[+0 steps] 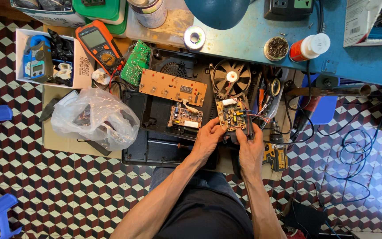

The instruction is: The person repairs an electronic device at a workbench. They use a screwdriver to work on circuit boards inside the opened device, handle and reposition small boards and wires, and reach to the power strip on the shelf during the work.

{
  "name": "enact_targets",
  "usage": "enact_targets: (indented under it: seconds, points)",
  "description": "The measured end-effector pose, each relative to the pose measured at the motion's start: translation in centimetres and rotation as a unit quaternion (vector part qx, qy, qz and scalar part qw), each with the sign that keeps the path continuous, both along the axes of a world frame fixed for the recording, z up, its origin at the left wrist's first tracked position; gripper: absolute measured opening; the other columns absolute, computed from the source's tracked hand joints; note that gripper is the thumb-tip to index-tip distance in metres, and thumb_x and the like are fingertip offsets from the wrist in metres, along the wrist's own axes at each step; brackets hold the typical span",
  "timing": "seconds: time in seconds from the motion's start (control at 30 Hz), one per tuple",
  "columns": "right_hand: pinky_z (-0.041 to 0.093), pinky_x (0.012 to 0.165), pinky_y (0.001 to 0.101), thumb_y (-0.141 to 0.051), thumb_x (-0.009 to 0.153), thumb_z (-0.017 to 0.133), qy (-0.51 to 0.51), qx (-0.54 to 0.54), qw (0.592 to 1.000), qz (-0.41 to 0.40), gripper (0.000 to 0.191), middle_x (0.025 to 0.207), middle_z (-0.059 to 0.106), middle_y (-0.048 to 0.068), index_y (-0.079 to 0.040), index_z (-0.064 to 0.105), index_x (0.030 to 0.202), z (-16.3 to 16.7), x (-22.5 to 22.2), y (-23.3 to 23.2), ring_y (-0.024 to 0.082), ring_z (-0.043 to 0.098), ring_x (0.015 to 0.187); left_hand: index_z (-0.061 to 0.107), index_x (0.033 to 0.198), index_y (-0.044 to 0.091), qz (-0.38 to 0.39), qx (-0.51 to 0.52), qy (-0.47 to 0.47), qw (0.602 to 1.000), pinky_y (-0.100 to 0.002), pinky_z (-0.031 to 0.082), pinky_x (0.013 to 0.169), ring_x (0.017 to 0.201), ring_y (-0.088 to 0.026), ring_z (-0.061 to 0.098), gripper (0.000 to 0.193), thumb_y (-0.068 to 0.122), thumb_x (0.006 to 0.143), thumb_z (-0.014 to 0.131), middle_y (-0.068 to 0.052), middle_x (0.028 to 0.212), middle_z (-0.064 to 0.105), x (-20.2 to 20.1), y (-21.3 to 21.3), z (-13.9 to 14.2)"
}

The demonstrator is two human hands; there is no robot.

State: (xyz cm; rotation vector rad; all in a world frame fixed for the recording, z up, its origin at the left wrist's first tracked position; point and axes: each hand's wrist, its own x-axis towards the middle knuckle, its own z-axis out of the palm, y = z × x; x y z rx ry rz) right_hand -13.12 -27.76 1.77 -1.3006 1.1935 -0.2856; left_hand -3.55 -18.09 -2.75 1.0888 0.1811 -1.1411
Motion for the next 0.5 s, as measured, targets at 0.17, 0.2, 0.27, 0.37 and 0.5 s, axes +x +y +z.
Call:
enact_targets:
  seconds: [0.17, 0.2, 0.27, 0.37, 0.5]
  points:
    - [0.053, 0.081, 0.0260, -0.021, 0.098, 0.066, -0.014, 0.005, 1.000, 0.005, 0.059, 0.110, 0.070, 0.007, 0.001, 0.043, 0.147, -1.1, -0.7, 0.2, 0.010, 0.065, 0.091, 0.052, 0.146, -0.001, 0.000, 0.000, -0.004, 1.000, -0.023, 0.056, 0.082, 0.086, -0.004, 0.062, 0.053, 0.021, 0.099, 0.065, 0.000, 0.099, 0.072, -0.5, 0.4, -1.1]
    - [0.053, 0.081, 0.0261, -0.021, 0.098, 0.066, -0.011, 0.004, 1.000, 0.009, 0.059, 0.110, 0.070, 0.007, 0.001, 0.044, 0.147, -1.2, -0.9, 0.2, 0.010, 0.065, 0.091, 0.052, 0.146, 0.000, 0.001, 0.001, -0.006, 1.000, -0.023, 0.055, 0.081, 0.086, -0.004, 0.062, 0.053, 0.021, 0.099, 0.065, 0.000, 0.099, 0.073, -0.6, 0.5, -1.2]
    - [0.054, 0.081, 0.0260, -0.022, 0.098, 0.066, 0.001, -0.004, 1.000, 0.017, 0.056, 0.108, 0.070, 0.006, 0.001, 0.046, 0.146, -1.3, -1.0, 0.1, 0.010, 0.065, 0.091, 0.053, 0.146, -0.001, 0.000, -0.002, -0.007, 1.000, -0.021, 0.054, 0.081, 0.086, -0.003, 0.062, 0.053, 0.021, 0.099, 0.064, 0.000, 0.100, 0.073, -0.8, 0.6, -1.6]
    - [0.053, 0.080, 0.0251, -0.023, 0.099, 0.064, 0.026, -0.018, 0.999, 0.031, 0.053, 0.105, 0.071, 0.006, 0.000, 0.049, 0.145, -1.1, -1.1, 0.1, 0.010, 0.065, 0.088, 0.054, 0.146, -0.001, -0.001, -0.006, -0.008, 1.000, -0.020, 0.053, 0.080, 0.086, -0.003, 0.061, 0.052, 0.021, 0.100, 0.064, 0.000, 0.100, 0.072, -0.9, 0.9, -2.0]
    - [0.049, 0.073, 0.0241, -0.023, 0.099, 0.065, 0.101, -0.056, 0.992, 0.053, 0.053, 0.094, 0.071, 0.011, -0.002, 0.050, 0.146, -0.1, -1.2, 0.5, 0.010, 0.064, 0.083, 0.055, 0.148, -0.002, -0.003, -0.006, -0.019, 1.000, -0.019, 0.047, 0.074, 0.082, -0.003, 0.056, 0.053, 0.019, 0.101, 0.066, 0.000, 0.096, 0.069, -0.8, 1.2, -2.2]
